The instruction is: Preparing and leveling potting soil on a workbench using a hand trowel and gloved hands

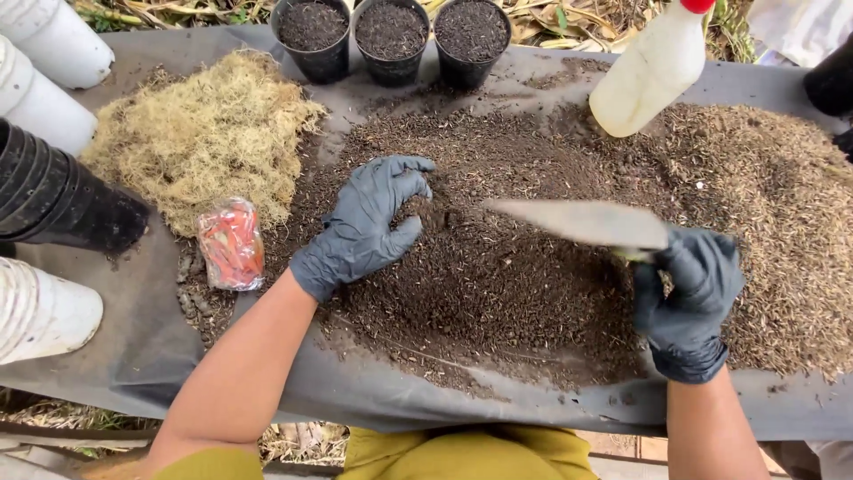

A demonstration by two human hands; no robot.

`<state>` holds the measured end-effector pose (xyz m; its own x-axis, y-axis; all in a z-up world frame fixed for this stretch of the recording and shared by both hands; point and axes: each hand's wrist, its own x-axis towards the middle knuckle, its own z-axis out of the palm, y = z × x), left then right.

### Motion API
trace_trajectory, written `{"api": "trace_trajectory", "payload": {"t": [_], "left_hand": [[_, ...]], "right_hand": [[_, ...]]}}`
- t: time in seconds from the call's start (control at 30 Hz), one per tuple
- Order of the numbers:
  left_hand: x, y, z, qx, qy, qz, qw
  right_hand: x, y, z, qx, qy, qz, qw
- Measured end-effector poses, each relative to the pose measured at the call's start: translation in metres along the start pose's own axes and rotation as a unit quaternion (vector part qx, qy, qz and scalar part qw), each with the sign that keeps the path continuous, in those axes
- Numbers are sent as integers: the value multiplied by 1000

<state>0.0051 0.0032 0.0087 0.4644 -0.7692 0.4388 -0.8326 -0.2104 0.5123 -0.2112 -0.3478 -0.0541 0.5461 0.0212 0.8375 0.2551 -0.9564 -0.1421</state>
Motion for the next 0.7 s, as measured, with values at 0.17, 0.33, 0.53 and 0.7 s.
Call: {"api": "trace_trajectory", "payload": {"t": [0.17, 0.33, 0.53, 0.7], "left_hand": [[1, -1, -2, -10, 7, 7, 1000], [1, 0, -3, 17, 6, 7, 1000], [-1, -6, 2, 3, 11, 1, 1000], [-2, -3, -4, -37, -19, -40, 998]], "right_hand": [[15, -23, 1, -116, -134, -34, 984], [12, -24, 2, -133, -130, 1, 983], [8, -10, 1, -168, -65, 29, 983], [5, -13, -11, 10, -74, 44, 996]]}}
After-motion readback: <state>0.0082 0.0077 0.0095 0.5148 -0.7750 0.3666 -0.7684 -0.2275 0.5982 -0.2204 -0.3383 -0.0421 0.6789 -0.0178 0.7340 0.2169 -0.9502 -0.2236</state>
